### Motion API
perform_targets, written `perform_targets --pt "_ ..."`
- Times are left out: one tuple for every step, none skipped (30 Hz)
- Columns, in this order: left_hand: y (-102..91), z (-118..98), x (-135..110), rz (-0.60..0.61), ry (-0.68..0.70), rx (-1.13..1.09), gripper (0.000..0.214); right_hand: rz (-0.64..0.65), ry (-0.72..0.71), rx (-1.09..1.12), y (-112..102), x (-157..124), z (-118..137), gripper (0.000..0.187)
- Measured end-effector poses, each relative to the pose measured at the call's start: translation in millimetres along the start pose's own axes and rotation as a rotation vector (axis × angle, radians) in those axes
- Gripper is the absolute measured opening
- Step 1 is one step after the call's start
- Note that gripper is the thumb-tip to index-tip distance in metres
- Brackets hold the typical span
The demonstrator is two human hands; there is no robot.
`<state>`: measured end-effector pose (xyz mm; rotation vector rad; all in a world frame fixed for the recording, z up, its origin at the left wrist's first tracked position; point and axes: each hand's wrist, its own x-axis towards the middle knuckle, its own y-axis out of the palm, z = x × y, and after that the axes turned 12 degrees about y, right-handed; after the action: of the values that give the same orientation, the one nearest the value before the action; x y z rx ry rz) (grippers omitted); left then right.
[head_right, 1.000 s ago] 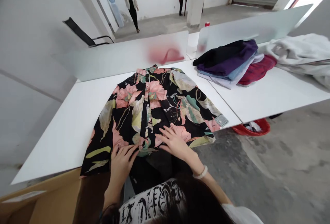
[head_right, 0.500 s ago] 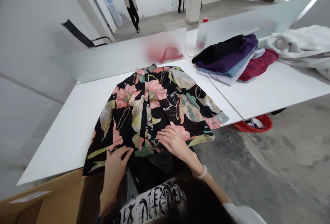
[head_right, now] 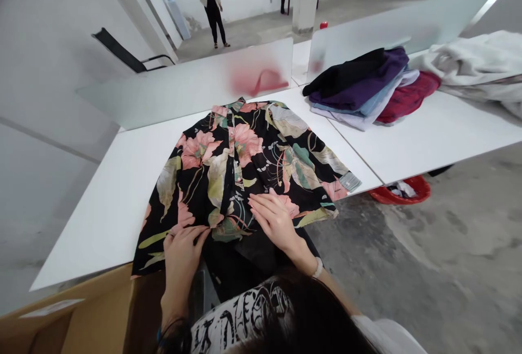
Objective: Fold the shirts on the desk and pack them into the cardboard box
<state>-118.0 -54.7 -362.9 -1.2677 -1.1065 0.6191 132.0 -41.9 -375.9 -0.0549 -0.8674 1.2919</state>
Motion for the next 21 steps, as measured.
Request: perform_targets --pt "-5.0 -2 2 -0.024 -0.034 0.038 0.025 0.028 -0.006 -0.026 -1 1 0 0.031" --pt "-9.8 -5 3 -0.042 -0.060 0.073 0.027 0.062 -0.019 -0.055 -2 1 0 0.032" --pt "-14.2 -7 4 -0.055 -0.078 0.102 0.029 0.098 -0.038 -0.085 -3 1 0 0.032" --pt "-18.1 -9 6 -0.062 -0.086 0.123 0.030 0.134 -0.066 -0.115 -4 1 0 0.031" --pt "-21.7 -10 6 -0.067 -0.086 0.137 0.031 0.168 -0.101 -0.142 -5 1 1 0.030" --pt "-25.0 -11 7 -0.065 -0.083 0.145 0.032 0.200 -0.136 -0.164 -6 0 1 0.030" --pt "-28.1 -11 7 -0.058 -0.080 0.148 0.033 0.230 -0.166 -0.179 -7 -1 1 0.030" --pt "-31.1 -12 8 -0.052 -0.083 0.143 0.034 0.253 -0.188 -0.184 -7 -2 1 0.030" --pt "-34.0 -12 8 -0.046 -0.089 0.126 0.034 0.267 -0.200 -0.182 -8 -2 2 0.031" --pt "-37.0 -14 10 -0.045 -0.088 0.096 0.033 0.266 -0.202 -0.174 -8 -3 3 0.032" --pt "-39.9 -16 11 -0.052 -0.080 0.060 0.033 0.254 -0.194 -0.164 -8 -4 3 0.032" --pt "-42.6 -19 14 -0.069 -0.065 0.031 0.033 0.238 -0.178 -0.156 -8 -4 4 0.032" --pt "-44.9 -22 16 -0.092 -0.046 0.014 0.033 0.228 -0.160 -0.152 -9 -5 5 0.032" --pt "-46.7 -27 19 -0.113 -0.027 0.012 0.033 0.230 -0.140 -0.155 -9 -5 5 0.032" --pt "-47.8 -32 23 -0.130 -0.009 0.020 0.033 0.244 -0.123 -0.162 -8 -5 6 0.031" --pt "-48.3 -37 26 -0.147 0.005 0.029 0.033 0.263 -0.112 -0.170 -8 -6 5 0.030" --pt "-48.3 -41 28 -0.165 0.020 0.031 0.031 0.283 -0.106 -0.178 -7 -7 5 0.029" --pt "-47.8 -46 30 -0.185 0.039 0.021 0.031 0.296 -0.104 -0.186 -6 -8 4 0.029" --pt "-47.1 -49 31 -0.203 0.058 0.003 0.030 0.304 -0.103 -0.192 -4 -9 4 0.029" --pt "-46.4 -51 32 -0.215 0.074 -0.023 0.030 0.305 -0.098 -0.200 -2 -10 3 0.030" --pt "-46.0 -52 31 -0.215 0.084 -0.055 0.031 0.304 -0.089 -0.209 1 -12 2 0.031"
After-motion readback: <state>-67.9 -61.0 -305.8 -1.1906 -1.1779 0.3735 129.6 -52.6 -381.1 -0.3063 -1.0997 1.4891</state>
